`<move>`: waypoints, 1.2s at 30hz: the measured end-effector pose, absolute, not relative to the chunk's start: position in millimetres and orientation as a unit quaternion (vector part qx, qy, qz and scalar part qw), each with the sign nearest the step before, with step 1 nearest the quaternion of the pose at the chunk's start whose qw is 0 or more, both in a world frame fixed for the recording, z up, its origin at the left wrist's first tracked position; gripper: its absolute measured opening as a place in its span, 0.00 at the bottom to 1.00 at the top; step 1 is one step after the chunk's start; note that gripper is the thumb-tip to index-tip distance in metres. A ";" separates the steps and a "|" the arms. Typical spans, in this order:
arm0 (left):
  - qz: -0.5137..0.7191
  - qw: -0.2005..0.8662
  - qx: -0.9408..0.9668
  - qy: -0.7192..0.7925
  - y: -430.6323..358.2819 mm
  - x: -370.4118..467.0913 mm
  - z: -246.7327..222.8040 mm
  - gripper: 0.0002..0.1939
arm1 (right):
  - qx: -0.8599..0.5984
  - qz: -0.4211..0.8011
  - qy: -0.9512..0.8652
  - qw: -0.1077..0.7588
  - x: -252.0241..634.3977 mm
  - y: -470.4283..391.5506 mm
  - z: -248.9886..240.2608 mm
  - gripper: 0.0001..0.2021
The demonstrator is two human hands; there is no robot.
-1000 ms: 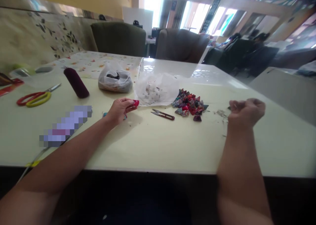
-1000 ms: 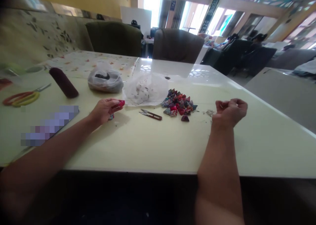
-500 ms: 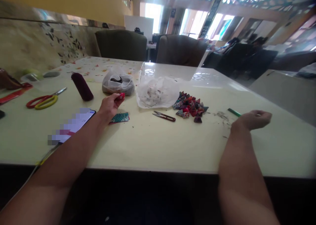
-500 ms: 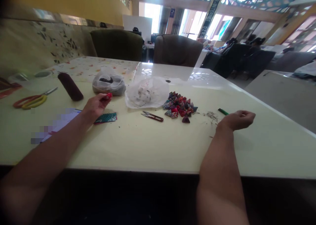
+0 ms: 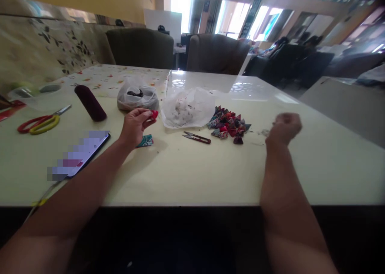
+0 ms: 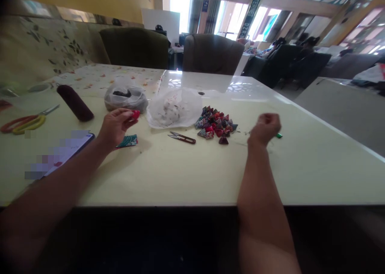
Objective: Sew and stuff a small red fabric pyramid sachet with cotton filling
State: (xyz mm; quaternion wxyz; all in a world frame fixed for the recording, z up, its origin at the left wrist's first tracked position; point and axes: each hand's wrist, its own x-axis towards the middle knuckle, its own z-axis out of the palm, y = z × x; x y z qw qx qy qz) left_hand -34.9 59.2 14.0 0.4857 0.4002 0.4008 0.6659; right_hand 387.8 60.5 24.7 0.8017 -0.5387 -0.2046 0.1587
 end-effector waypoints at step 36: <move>0.405 0.464 0.680 0.398 9.4 11.9 2.2 0.06 | -0.305 0.387 -0.780 0.385 233.1 19.1 -2.0 0.07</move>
